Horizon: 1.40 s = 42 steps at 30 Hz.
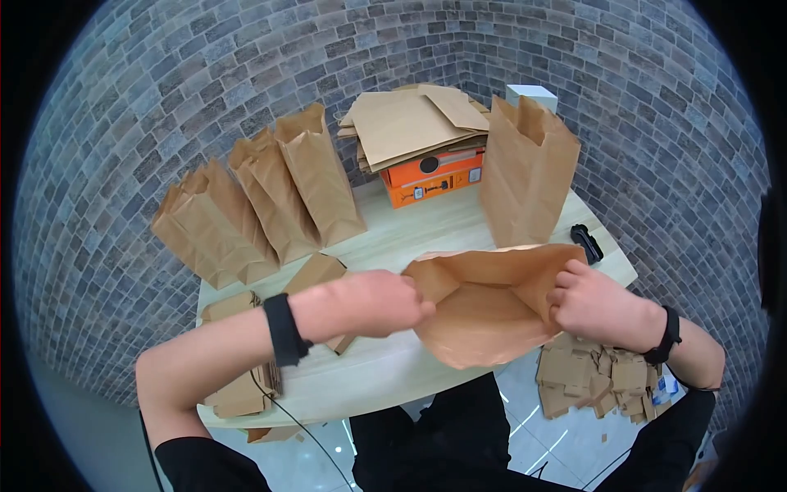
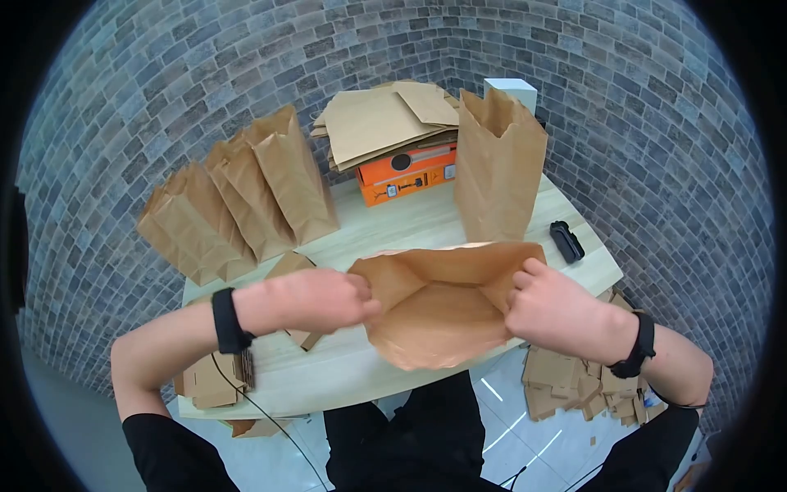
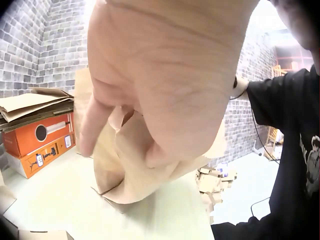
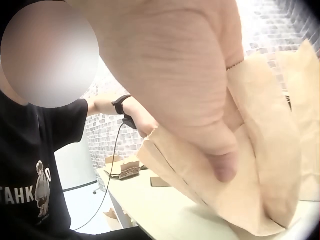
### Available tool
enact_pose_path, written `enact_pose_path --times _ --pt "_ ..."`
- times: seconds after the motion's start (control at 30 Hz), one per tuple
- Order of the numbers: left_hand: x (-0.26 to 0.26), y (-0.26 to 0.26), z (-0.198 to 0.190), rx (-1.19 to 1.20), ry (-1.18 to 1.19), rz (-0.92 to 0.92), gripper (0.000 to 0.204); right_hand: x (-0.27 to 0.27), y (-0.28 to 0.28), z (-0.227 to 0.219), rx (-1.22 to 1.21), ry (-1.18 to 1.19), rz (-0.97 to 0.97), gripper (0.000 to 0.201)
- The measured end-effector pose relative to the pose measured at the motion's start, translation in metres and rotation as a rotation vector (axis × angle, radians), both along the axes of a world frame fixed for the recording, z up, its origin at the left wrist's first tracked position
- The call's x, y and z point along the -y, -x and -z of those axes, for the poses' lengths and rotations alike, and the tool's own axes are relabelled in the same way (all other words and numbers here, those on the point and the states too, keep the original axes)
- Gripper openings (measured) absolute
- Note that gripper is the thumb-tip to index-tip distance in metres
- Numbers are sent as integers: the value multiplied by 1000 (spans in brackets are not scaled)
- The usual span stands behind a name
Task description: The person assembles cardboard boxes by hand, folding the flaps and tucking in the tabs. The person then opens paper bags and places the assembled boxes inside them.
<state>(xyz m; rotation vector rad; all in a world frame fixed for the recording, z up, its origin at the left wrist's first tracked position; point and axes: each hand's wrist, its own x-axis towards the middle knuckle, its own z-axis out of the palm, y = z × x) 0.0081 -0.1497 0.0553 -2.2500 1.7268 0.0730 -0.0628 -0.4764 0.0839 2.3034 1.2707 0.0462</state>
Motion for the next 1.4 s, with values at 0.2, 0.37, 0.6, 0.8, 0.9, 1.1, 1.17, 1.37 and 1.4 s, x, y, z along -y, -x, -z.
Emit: enact_pose_path --times 0.2,0.37,0.6,0.8,0.9,1.1,1.17,1.37,1.4 --pt "-20 -1 -156 -139 446 -155 12 14 -29 -109 -152 -594 -179 7" --pt "-43 4 -185 123 1115 -25 13 9 -24 -152 67 -761 -206 12" --pt "-61 9 -182 -47 1015 -212 5 4 -15 -148 79 -896 -333 4" --pt "-69 9 -166 130 950 -154 6 -1 -38 -125 -92 -734 -173 11" --pt "-67 -6 -156 -107 897 -165 7 -9 -40 -124 -86 -682 -162 13" --pt "-81 -21 -136 -189 811 -252 8 -9 -51 -113 -78 -810 -222 11" --pt "-78 -34 -120 -127 879 -185 8 -10 -54 -105 -11 -676 -86 15" --pt "-109 -18 -56 -27 974 -609 13 -14 -27 -61 93 -660 -72 10" --pt "-121 -21 -34 -61 805 -697 22 -17 -22 -56 92 -664 -76 8"
